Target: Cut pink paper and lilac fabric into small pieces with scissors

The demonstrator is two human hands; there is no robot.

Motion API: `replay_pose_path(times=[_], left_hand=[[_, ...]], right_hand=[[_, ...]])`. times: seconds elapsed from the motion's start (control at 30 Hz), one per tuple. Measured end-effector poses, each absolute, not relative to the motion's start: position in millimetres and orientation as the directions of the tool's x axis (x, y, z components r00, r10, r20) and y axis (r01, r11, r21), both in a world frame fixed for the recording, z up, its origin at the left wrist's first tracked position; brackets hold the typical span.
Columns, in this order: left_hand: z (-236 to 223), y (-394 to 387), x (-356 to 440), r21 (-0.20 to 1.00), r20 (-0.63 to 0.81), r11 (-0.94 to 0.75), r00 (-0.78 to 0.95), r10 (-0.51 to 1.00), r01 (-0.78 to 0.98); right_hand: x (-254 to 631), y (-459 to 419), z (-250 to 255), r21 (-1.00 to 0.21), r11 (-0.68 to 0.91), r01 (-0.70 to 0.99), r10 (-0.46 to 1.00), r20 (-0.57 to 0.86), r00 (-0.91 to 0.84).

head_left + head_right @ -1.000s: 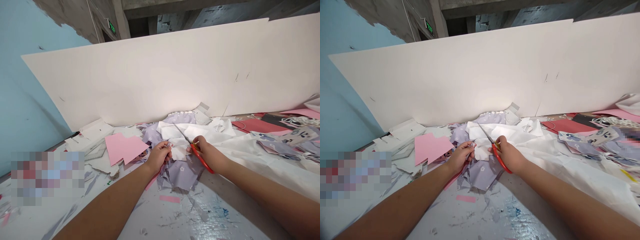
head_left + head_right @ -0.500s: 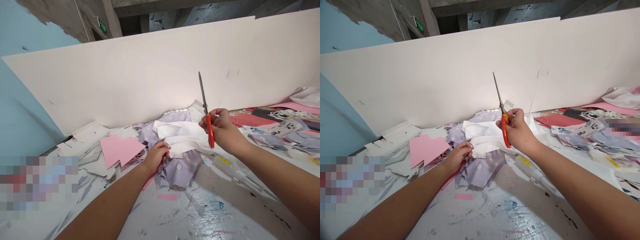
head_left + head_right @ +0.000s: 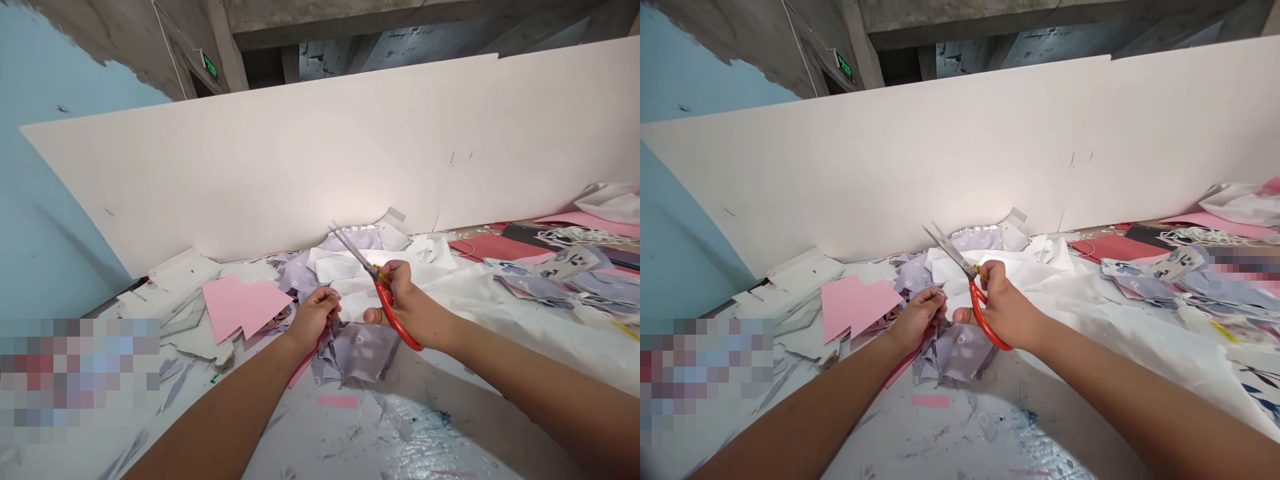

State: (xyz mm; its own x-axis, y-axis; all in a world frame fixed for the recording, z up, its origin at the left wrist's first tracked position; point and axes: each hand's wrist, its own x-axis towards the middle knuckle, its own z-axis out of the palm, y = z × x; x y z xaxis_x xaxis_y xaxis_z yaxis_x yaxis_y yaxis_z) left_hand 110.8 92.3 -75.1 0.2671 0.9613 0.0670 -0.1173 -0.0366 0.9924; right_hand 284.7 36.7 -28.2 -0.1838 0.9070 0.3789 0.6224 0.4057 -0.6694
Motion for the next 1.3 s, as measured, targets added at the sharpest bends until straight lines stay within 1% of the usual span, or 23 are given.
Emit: replay_pose_path(times=[0.1, 0.2, 0.3, 0.4, 0.57, 0.73, 0.87, 1.3], left_hand=[[-75.1, 94.0, 109.8, 0.989, 0.088, -0.062, 0.202, 0.975, -0.133], [-72.9, 95.3, 108.0, 0.984, 0.13, -0.107, 0.16, 0.979, -0.144], [-68.6, 95.4, 106.4, 0.978, 0.176, -0.154, 0.152, 0.973, -0.143], [-61.1, 93.4, 106.1, 0.969, 0.226, -0.206, 0.148, 0.963, -0.137], [-42.6, 86.4, 107.4, 0.951, 0.296, -0.274, 0.161, 0.942, -0.144], [-25.6, 76.9, 106.1, 0.928, 0.356, -0.326, 0.176, 0.918, -0.182], [-13.7, 69.1, 104.9, 0.922, 0.374, -0.338, 0.201, 0.906, -0.191], [3.9, 58.5, 100.4, 0.904, 0.427, -0.416, 0.181, 0.886, -0.098]], right_hand=[[285.3, 38.5, -37.3, -0.63, 0.395, 0.668, 0.917, 0.321, -0.239], [288.7, 42.1, -43.0, -0.523, 0.353, 0.776, 0.933, 0.256, -0.252], [290.6, 43.1, -43.7, -0.428, 0.322, 0.844, 0.942, 0.229, -0.244], [290.4, 42.1, -41.7, -0.396, 0.345, 0.851, 0.934, 0.236, -0.27], [291.1, 40.2, -36.9, -0.335, 0.404, 0.851, 0.899, 0.316, -0.303], [291.5, 34.7, -25.8, -0.322, 0.441, 0.838, 0.874, 0.365, -0.32], [290.9, 30.9, -17.1, -0.334, 0.452, 0.827, 0.865, 0.389, -0.316], [287.8, 19.4, -1.1, -0.337, 0.445, 0.83, 0.868, 0.389, -0.307]])
